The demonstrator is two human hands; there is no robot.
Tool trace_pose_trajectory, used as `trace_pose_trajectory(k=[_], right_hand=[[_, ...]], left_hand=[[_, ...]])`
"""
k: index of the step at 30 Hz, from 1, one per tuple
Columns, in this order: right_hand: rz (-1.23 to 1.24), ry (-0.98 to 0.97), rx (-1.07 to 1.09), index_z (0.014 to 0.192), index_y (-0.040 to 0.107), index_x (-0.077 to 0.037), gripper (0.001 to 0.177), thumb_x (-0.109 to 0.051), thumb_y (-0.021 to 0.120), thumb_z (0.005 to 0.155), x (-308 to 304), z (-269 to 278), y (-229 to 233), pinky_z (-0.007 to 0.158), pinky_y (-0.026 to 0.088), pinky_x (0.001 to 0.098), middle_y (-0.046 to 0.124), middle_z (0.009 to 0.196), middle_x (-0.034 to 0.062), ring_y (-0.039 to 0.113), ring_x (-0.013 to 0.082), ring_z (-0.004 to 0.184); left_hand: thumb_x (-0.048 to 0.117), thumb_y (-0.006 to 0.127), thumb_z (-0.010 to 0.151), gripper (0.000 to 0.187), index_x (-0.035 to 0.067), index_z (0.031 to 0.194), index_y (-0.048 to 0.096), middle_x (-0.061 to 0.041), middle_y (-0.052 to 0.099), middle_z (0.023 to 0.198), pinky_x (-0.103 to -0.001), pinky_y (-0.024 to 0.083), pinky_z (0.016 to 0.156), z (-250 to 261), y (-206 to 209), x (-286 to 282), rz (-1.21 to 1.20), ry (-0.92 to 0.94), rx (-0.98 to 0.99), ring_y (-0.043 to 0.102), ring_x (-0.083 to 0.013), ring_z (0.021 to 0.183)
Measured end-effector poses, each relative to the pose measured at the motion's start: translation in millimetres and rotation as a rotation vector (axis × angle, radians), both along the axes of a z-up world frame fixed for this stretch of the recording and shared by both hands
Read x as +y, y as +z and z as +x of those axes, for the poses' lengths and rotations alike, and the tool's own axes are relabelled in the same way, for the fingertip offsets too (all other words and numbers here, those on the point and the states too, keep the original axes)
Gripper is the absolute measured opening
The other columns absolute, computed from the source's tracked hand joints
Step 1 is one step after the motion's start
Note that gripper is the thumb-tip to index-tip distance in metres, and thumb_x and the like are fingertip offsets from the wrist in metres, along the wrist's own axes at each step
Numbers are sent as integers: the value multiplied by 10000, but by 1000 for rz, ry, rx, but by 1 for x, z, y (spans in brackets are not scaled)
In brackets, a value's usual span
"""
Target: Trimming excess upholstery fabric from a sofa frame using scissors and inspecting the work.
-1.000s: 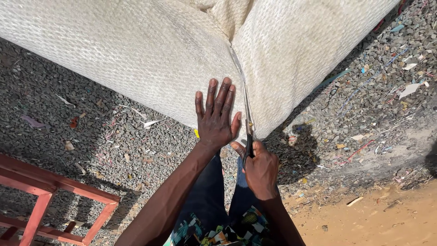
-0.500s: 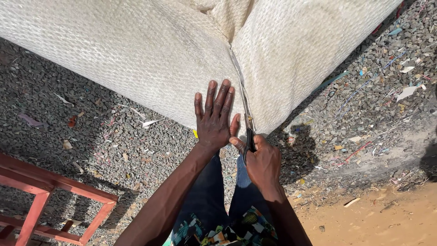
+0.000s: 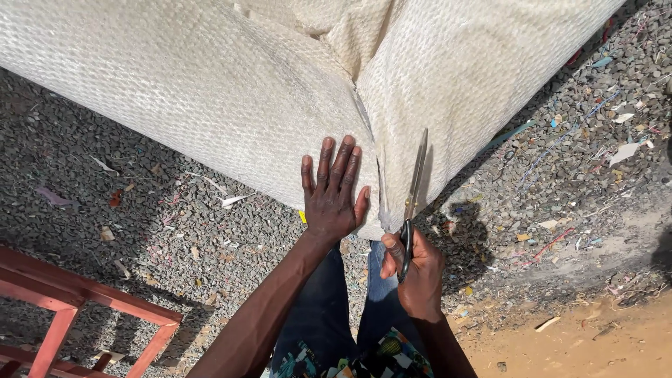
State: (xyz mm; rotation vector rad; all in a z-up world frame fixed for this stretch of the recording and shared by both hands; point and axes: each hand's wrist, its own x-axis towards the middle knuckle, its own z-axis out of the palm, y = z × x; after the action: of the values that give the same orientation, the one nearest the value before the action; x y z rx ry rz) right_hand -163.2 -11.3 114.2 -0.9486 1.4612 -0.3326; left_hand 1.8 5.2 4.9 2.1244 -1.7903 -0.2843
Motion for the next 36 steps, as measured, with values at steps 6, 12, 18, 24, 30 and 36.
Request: trace_pose_trajectory(k=[6,12,18,24,30,36], right_hand=[[-22,-272,-73,1000,609,5,242,-236,611,1015,25,-60,-17,540,526,332,567,603,52,595,188,502],[46,-295,66,986,632,24,331,-291,556,1050,15,-80,-13,538,508,372,526,588,74,574,219,500],[88,-329,47,1257,572,38,390,-262,578,1008,18,-81,-17,500,485,373,511,567,84,570,240,482],[166,-365,2,1017,640,69,313,-241,593,1019,23,-99,-37,511,493,404,540,574,125,598,284,497],[174,-307,24,1054,645,83,348,-258,587,1016,9,-110,-41,518,497,408,536,571,119,599,289,493],[157,-253,53,1231,625,103,410,-216,628,974,-11,-111,-39,484,495,384,540,558,113,592,269,477]], left_hand=[[347,564,1049,654,45,1588,348,-139,288,1682,-585,38,1310,0,22,-7,60,-5,126,189,-335,1597],[310,791,896,444,42,1177,576,-160,525,1218,-481,350,994,-32,61,-27,14,129,231,486,-323,1122],[127,670,941,96,62,1012,663,-85,579,973,-390,403,799,-35,84,-42,163,238,335,506,-234,877],[132,704,916,91,60,972,708,-51,675,961,-318,569,691,-17,106,2,212,463,667,646,-171,804],[146,703,909,115,34,927,718,-72,740,833,-302,558,584,28,106,105,311,754,458,657,-167,657],[505,734,829,1018,83,1587,199,-262,191,1612,-649,393,1114,72,44,223,1147,938,102,350,-502,1411]])
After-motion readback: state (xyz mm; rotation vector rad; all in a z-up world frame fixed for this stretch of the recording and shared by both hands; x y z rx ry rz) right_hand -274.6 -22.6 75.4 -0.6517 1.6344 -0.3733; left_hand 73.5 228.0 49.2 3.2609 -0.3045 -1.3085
